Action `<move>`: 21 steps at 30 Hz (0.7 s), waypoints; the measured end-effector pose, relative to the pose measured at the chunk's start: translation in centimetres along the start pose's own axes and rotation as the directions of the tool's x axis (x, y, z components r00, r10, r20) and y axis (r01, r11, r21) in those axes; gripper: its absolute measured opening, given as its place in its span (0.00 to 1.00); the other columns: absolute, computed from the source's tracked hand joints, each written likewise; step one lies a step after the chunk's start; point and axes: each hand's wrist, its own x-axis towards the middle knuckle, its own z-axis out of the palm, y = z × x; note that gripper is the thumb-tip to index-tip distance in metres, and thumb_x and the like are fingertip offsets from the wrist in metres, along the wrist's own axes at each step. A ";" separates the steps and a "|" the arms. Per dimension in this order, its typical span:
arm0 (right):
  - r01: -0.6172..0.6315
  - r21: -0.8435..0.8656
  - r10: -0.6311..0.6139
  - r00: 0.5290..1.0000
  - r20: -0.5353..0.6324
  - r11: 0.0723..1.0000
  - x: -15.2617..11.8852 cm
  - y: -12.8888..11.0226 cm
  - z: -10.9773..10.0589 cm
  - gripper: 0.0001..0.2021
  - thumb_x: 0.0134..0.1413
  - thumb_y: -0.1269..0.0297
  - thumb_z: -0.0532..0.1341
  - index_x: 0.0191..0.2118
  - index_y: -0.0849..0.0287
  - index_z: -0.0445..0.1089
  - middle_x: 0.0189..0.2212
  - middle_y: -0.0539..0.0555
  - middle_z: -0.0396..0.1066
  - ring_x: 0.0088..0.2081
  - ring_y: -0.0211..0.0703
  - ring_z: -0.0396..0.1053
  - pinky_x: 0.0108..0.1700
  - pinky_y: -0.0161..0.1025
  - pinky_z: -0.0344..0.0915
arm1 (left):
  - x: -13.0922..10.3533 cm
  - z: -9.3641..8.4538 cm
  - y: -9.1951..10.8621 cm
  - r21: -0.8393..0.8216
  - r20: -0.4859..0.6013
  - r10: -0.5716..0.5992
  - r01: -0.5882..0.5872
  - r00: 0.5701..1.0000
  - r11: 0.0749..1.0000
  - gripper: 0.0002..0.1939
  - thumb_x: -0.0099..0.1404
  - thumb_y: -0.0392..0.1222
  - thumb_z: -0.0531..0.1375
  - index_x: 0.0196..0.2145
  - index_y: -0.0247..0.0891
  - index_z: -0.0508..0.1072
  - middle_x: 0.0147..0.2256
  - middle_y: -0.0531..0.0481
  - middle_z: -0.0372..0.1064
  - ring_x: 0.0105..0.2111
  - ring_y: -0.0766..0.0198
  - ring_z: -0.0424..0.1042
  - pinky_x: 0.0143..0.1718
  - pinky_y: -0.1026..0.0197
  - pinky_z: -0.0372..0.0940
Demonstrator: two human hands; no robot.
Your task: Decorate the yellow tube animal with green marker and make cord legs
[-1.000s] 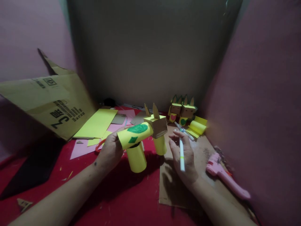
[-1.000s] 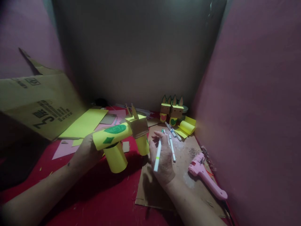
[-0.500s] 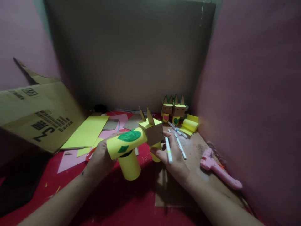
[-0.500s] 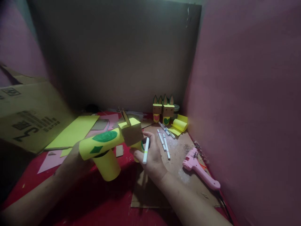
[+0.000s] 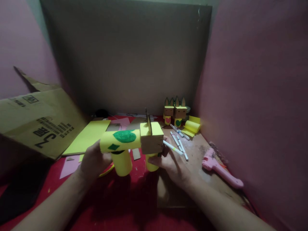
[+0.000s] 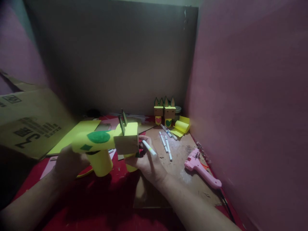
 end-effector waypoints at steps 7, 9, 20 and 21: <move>0.151 0.016 -0.140 0.952 -0.272 0.988 1.4 1.1 -0.9 0.34 0.40 0.60 0.73 0.52 0.53 0.59 0.43 0.55 0.74 0.46 0.52 0.74 0.48 0.50 0.71 | 1.2 0.5 0.8 -0.065 -0.113 0.062 -0.070 0.992 0.995 0.09 0.67 0.41 0.58 0.31 0.35 0.75 0.23 0.54 0.71 0.25 0.68 0.69 0.30 0.66 0.67; 0.186 0.012 -0.174 0.938 -0.299 0.982 1.6 1.2 -1.1 0.34 0.40 0.60 0.73 0.52 0.54 0.58 0.46 0.57 0.75 0.47 0.52 0.74 0.50 0.51 0.71 | -0.3 1.1 1.1 -0.004 -0.067 0.100 -0.100 0.993 0.995 0.06 0.63 0.40 0.62 0.32 0.36 0.77 0.23 0.53 0.73 0.27 0.67 0.70 0.30 0.66 0.66; 0.263 -0.148 -0.300 0.879 -0.371 0.953 1.4 2.6 -0.7 0.29 0.46 0.61 0.72 0.52 0.54 0.60 0.47 0.57 0.75 0.47 0.50 0.74 0.52 0.50 0.70 | -4.7 5.2 -0.4 0.313 0.288 -0.090 -0.004 0.953 0.950 0.22 0.62 0.52 0.66 0.51 0.42 0.76 0.43 0.46 0.81 0.44 0.50 0.79 0.48 0.51 0.72; 0.283 -0.163 -0.324 0.875 -0.359 0.945 1.2 2.9 -0.5 0.29 0.47 0.62 0.72 0.53 0.53 0.60 0.47 0.56 0.75 0.46 0.49 0.74 0.52 0.50 0.71 | -4.8 5.8 -0.4 0.329 0.327 -0.107 -0.007 0.939 0.944 0.23 0.63 0.54 0.65 0.53 0.43 0.75 0.48 0.45 0.80 0.49 0.49 0.77 0.53 0.49 0.70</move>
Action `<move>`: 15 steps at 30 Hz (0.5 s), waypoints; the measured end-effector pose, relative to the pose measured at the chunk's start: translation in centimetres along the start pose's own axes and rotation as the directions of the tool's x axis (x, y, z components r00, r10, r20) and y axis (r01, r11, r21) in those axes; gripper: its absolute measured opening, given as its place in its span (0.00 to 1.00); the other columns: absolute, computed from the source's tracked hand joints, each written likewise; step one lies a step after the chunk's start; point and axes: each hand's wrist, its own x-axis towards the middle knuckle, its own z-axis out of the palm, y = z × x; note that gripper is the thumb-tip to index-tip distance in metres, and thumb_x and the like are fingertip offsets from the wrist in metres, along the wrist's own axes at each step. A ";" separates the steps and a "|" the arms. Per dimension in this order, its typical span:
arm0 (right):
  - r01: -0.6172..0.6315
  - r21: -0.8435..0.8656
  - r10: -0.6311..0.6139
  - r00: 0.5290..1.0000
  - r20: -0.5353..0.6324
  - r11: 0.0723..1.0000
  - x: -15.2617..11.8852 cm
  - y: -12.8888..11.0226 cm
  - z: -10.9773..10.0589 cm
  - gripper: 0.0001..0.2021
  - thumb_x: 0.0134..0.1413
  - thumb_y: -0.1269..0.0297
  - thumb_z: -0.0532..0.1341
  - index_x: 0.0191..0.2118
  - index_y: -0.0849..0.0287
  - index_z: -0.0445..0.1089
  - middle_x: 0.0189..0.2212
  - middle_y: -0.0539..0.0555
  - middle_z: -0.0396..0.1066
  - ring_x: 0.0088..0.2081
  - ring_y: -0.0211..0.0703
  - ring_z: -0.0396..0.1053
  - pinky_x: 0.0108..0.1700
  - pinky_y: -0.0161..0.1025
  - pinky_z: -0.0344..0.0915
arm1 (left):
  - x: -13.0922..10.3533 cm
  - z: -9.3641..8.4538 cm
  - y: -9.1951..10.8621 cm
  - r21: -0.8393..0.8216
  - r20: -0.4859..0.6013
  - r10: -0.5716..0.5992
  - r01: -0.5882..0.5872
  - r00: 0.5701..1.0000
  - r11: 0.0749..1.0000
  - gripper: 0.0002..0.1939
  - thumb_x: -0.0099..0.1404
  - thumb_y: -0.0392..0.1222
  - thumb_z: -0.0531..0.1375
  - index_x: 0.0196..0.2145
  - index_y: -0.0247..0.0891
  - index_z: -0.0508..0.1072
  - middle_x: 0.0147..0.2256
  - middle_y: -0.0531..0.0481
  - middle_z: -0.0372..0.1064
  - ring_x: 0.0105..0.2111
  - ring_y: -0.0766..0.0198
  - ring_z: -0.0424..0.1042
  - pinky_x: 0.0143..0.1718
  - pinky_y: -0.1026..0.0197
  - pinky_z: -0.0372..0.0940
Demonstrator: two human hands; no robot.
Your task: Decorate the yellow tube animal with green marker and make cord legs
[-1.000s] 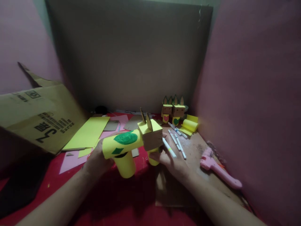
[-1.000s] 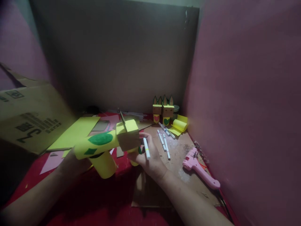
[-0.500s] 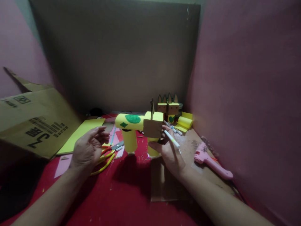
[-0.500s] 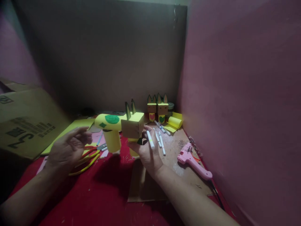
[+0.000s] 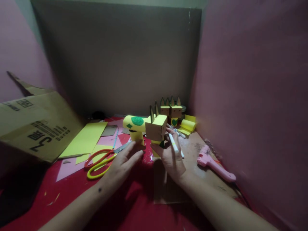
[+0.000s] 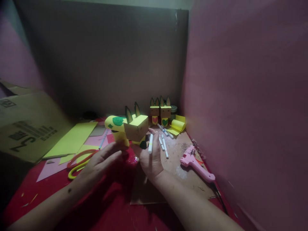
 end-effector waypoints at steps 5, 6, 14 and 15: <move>0.091 -0.090 -0.090 0.996 0.017 0.992 -1.0 0.5 0.5 0.30 0.48 0.64 0.71 0.56 0.53 0.60 0.47 0.55 0.73 0.46 0.50 0.73 0.48 0.48 0.72 | 0.0 2.6 1.2 -0.104 0.141 -0.007 0.022 0.990 0.994 0.24 0.66 0.51 0.63 0.57 0.44 0.73 0.60 0.46 0.71 0.63 0.47 0.65 0.64 0.50 0.60; 0.095 -0.117 -0.093 0.995 0.019 0.989 -1.0 0.5 0.5 0.30 0.47 0.64 0.71 0.56 0.53 0.61 0.47 0.56 0.72 0.46 0.50 0.73 0.48 0.48 0.71 | 0.1 2.9 1.2 -0.123 0.163 -0.014 0.034 0.987 0.992 0.24 0.66 0.50 0.63 0.58 0.44 0.72 0.60 0.46 0.72 0.62 0.47 0.65 0.64 0.49 0.60; -0.026 -0.074 0.035 0.991 0.133 0.997 -1.3 -0.2 0.5 0.34 0.45 0.64 0.70 0.58 0.51 0.58 0.45 0.54 0.72 0.44 0.50 0.72 0.50 0.50 0.72 | 1.8 0.9 0.4 -0.037 0.217 0.026 -0.018 0.976 0.999 0.19 0.63 0.53 0.65 0.48 0.42 0.78 0.47 0.45 0.79 0.55 0.45 0.70 0.61 0.47 0.61; -0.041 -0.082 0.052 0.989 0.140 0.996 -1.3 -0.3 0.5 0.34 0.45 0.63 0.70 0.58 0.50 0.58 0.45 0.54 0.73 0.44 0.51 0.72 0.49 0.51 0.72 | 2.1 0.4 0.3 -0.042 0.229 0.026 -0.017 0.973 0.999 0.17 0.62 0.52 0.66 0.46 0.41 0.79 0.43 0.46 0.79 0.53 0.45 0.71 0.60 0.47 0.62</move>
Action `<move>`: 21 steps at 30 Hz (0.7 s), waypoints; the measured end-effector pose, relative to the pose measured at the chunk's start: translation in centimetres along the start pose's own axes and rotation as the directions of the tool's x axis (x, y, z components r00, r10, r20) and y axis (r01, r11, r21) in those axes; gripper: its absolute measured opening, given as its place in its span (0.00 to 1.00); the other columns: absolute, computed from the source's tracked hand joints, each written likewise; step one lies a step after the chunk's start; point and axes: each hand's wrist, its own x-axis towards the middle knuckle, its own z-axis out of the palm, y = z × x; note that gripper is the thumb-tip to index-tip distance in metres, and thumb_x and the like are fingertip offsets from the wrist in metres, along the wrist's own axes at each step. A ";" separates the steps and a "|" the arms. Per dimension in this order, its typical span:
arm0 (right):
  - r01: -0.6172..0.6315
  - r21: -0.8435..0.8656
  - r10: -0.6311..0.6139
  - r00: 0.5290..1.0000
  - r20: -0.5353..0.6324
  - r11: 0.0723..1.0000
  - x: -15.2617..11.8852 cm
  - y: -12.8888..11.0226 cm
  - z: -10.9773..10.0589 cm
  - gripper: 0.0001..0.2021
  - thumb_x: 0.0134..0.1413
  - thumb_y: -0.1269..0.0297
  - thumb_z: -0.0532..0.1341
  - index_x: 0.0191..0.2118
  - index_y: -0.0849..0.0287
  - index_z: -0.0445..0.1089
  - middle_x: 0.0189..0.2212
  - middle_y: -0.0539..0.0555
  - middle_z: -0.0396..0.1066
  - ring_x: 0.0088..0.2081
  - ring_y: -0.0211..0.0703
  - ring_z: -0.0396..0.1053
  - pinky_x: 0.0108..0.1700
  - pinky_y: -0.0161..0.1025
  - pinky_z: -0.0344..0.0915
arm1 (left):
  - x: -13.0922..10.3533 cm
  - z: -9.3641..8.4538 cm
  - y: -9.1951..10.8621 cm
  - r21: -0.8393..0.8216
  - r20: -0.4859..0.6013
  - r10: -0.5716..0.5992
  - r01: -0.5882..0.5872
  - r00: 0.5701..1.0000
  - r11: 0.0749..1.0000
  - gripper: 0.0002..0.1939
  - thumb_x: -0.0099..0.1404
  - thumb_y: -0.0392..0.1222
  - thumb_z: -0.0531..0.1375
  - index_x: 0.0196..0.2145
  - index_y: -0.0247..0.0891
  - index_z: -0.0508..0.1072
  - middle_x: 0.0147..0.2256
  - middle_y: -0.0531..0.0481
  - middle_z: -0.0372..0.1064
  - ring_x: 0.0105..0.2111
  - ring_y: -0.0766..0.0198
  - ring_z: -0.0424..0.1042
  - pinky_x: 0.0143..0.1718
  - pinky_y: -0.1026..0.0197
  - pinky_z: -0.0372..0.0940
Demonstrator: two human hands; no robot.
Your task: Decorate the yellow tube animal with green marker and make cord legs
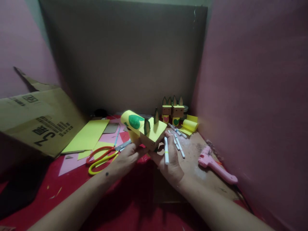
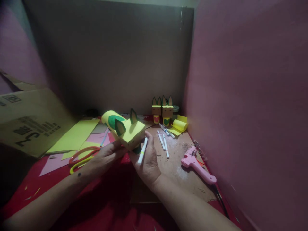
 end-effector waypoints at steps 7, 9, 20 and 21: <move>-0.106 -0.079 0.107 0.994 0.005 0.991 0.1 0.0 0.0 0.31 0.38 0.73 0.63 0.52 0.52 0.61 0.36 0.51 0.73 0.35 0.47 0.72 0.43 0.47 0.73 | 0.6 -2.4 -0.9 -0.099 0.055 -0.016 0.021 0.998 0.995 0.21 0.63 0.48 0.66 0.53 0.42 0.76 0.49 0.44 0.78 0.49 0.49 0.75 0.54 0.49 0.68; -0.162 -0.104 0.164 0.986 0.007 0.981 0.1 0.3 0.1 0.31 0.36 0.74 0.61 0.51 0.53 0.61 0.35 0.50 0.73 0.34 0.47 0.73 0.41 0.46 0.73 | 0.5 -2.5 -1.1 -0.154 0.072 -0.016 0.027 0.997 0.988 0.23 0.62 0.46 0.67 0.54 0.41 0.76 0.53 0.42 0.76 0.52 0.48 0.74 0.55 0.48 0.67; -0.172 -0.053 0.178 0.972 0.155 0.984 -0.3 0.1 -0.3 0.22 0.41 0.67 0.63 0.47 0.53 0.64 0.40 0.52 0.73 0.30 0.40 0.71 0.32 0.40 0.70 | 0.4 -3.3 -0.9 -0.089 0.034 -0.069 0.072 0.997 0.993 0.19 0.55 0.39 0.70 0.46 0.41 0.81 0.43 0.42 0.81 0.46 0.45 0.78 0.50 0.46 0.71; -0.170 -0.055 0.176 0.971 0.164 0.984 -0.3 0.1 -0.4 0.22 0.41 0.67 0.63 0.47 0.53 0.64 0.40 0.52 0.73 0.31 0.41 0.71 0.33 0.40 0.71 | 0.4 -3.4 -0.9 -0.085 0.049 -0.072 0.076 0.996 0.993 0.20 0.56 0.39 0.70 0.48 0.42 0.80 0.45 0.42 0.81 0.47 0.46 0.78 0.51 0.46 0.71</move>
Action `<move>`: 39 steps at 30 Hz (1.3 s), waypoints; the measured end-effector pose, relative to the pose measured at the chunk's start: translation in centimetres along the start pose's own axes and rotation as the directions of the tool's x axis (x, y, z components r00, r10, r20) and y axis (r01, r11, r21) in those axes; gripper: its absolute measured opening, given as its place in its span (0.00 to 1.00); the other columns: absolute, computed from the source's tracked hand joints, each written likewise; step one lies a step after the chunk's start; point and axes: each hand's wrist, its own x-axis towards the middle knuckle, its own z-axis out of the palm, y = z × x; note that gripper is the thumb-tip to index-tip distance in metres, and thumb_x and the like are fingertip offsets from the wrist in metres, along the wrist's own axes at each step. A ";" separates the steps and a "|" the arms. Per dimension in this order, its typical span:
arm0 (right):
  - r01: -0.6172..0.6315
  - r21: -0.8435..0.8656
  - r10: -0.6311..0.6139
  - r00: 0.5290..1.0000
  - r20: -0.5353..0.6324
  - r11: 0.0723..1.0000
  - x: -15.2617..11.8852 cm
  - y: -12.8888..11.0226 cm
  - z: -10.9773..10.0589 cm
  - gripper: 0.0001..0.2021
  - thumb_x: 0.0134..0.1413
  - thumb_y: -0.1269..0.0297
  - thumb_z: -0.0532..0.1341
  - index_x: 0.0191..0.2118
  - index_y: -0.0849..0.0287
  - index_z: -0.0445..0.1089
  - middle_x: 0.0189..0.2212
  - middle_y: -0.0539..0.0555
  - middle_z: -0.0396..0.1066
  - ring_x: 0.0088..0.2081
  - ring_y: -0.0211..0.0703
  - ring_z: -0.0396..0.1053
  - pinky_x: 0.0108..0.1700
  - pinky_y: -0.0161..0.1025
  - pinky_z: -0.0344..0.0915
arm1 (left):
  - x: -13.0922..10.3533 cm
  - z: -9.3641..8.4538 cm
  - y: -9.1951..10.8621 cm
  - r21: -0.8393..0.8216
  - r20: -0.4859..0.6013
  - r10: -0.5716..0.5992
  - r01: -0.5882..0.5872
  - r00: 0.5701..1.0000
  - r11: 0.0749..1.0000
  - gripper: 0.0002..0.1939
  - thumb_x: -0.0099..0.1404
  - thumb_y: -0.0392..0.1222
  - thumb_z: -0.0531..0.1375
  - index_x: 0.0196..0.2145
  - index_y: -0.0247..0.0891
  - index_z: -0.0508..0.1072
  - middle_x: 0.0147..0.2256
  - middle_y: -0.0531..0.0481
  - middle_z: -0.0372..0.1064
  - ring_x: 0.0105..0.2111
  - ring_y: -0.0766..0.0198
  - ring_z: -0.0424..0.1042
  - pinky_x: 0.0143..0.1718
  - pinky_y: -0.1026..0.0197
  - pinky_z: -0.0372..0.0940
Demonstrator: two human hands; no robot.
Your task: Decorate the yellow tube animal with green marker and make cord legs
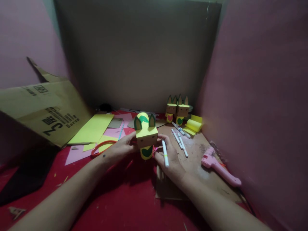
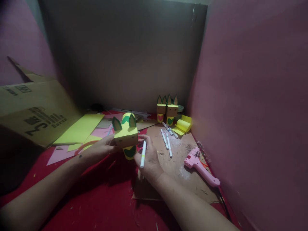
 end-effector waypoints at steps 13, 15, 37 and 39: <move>-0.040 0.007 0.039 0.998 0.044 0.999 0.0 0.4 0.6 0.32 0.41 0.65 0.67 0.54 0.53 0.57 0.43 0.54 0.73 0.35 0.46 0.75 0.39 0.46 0.73 | -0.1 0.5 -0.2 0.039 0.052 -0.010 0.008 0.999 0.999 0.22 0.55 0.34 0.67 0.49 0.40 0.79 0.47 0.43 0.80 0.49 0.46 0.77 0.53 0.46 0.69; 0.021 -0.010 -0.021 1.000 0.013 1.000 0.0 0.4 0.7 0.33 0.41 0.65 0.68 0.55 0.53 0.57 0.45 0.56 0.73 0.39 0.48 0.75 0.44 0.49 0.74 | -0.3 0.8 0.0 0.039 0.020 0.018 -0.019 1.000 0.999 0.22 0.54 0.33 0.66 0.48 0.40 0.78 0.46 0.44 0.80 0.47 0.47 0.77 0.53 0.46 0.69; 0.023 -0.017 -0.024 1.000 -0.020 1.000 2.8 -0.7 -3.8 0.24 0.42 0.59 0.69 0.47 0.56 0.67 0.46 0.54 0.72 0.48 0.53 0.68 0.52 0.48 0.66 | -0.6 -2.1 1.1 0.058 -0.576 0.128 -0.116 0.807 0.992 0.16 0.51 0.34 0.66 0.40 0.36 0.77 0.35 0.45 0.77 0.33 0.59 0.75 0.28 0.63 0.67; 0.034 -0.054 -0.033 0.999 0.011 0.998 2.9 -0.7 -4.1 0.23 0.41 0.61 0.68 0.47 0.56 0.68 0.46 0.54 0.73 0.47 0.53 0.68 0.52 0.48 0.65 | 0.0 -2.0 0.1 0.027 -0.542 0.077 -0.075 0.837 0.997 0.20 0.50 0.36 0.68 0.43 0.36 0.75 0.36 0.44 0.77 0.35 0.58 0.76 0.29 0.62 0.68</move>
